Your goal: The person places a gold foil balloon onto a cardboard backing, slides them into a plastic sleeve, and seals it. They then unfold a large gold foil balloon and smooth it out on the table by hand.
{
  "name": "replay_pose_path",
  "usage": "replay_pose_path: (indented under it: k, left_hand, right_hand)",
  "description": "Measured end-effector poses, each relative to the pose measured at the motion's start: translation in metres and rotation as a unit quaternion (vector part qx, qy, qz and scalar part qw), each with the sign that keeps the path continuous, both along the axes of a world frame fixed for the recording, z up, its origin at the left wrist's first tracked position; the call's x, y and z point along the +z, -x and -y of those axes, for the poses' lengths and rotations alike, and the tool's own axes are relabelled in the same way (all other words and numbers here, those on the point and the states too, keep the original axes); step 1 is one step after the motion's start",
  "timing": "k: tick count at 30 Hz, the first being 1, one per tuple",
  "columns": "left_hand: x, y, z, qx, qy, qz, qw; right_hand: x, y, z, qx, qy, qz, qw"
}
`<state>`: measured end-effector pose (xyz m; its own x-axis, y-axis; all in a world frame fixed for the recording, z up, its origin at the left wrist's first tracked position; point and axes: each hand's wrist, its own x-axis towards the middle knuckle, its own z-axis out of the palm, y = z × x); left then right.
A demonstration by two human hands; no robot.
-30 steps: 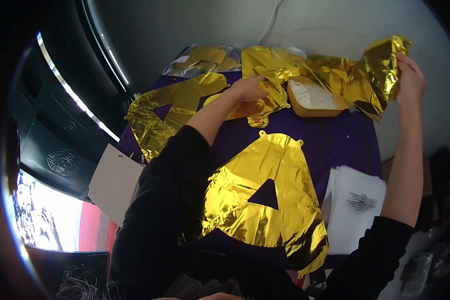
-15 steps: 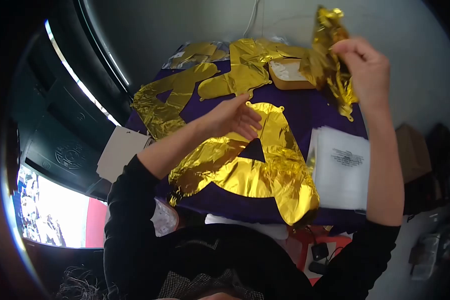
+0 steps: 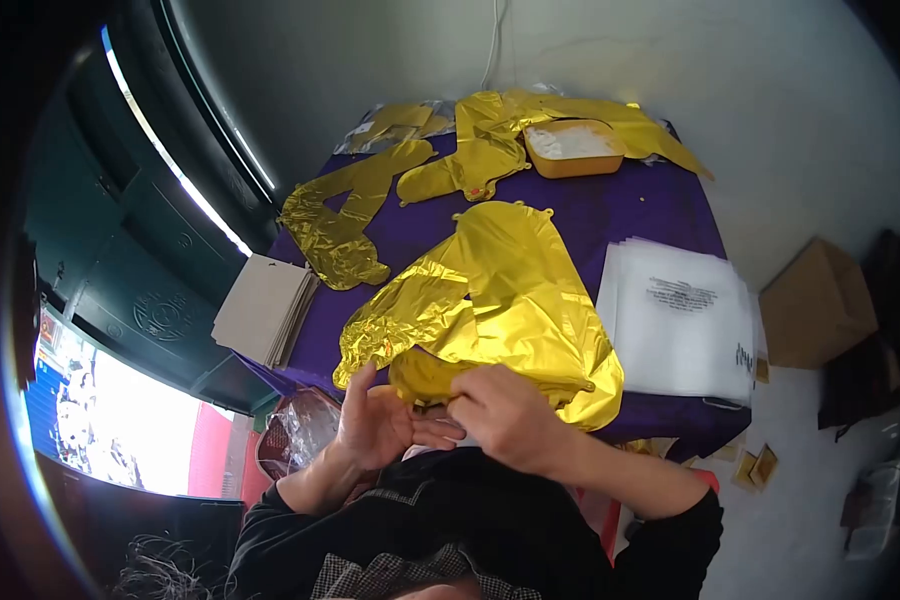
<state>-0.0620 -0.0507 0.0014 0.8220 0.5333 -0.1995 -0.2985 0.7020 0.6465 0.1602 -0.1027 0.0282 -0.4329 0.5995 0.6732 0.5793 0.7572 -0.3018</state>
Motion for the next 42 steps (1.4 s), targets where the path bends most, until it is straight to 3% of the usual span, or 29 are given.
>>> replay_pose_path:
  k: [8, 10, 12, 16, 22, 24, 28, 35, 42]
  left_hand:
    - [0.009, 0.026, -0.008, 0.049, 0.065, -0.123, 0.989]
    - [0.011, 0.029, -0.009, 0.071, 0.001, -0.222, 0.972]
    - [-0.006, 0.038, -0.021, 0.061, -0.018, -0.25, 0.966]
    - [-0.01, 0.045, -0.036, 0.082, -0.077, -0.316, 0.942]
    - [0.007, 0.041, -0.042, 0.034, -0.072, -0.309, 0.948]
    - [0.001, 0.04, -0.041, 0.099, -0.078, -0.324, 0.937]
    - [-0.014, 0.047, -0.044, 0.107, -0.081, -0.325, 0.936]
    - [0.019, 0.033, -0.038, 0.108, -0.065, -0.339, 0.932]
    - [0.009, 0.044, -0.05, 0.116, -0.082, -0.35, 0.926]
  right_hand:
    - [-0.035, 0.046, 0.013, -0.023, 0.024, 0.067, 0.997]
    - [-0.037, 0.053, 0.013, -0.027, 0.028, 0.064, 0.997]
    - [-0.041, 0.058, 0.016, 0.017, 0.109, 0.057, 0.992]
    - [-0.016, 0.048, 0.024, 0.05, 0.102, -0.018, 0.993]
    - [-0.019, -0.015, 0.037, -0.104, 0.092, -0.028, 0.99]
    - [-0.025, -0.033, 0.043, -0.148, 0.115, -0.048, 0.981]
    - [-0.032, -0.056, 0.05, -0.216, 0.118, -0.062, 0.967]
    - [-0.031, -0.065, 0.044, -0.234, 0.106, -0.059, 0.965]
    - [-0.036, -0.071, 0.03, -0.246, 0.092, -0.039, 0.964]
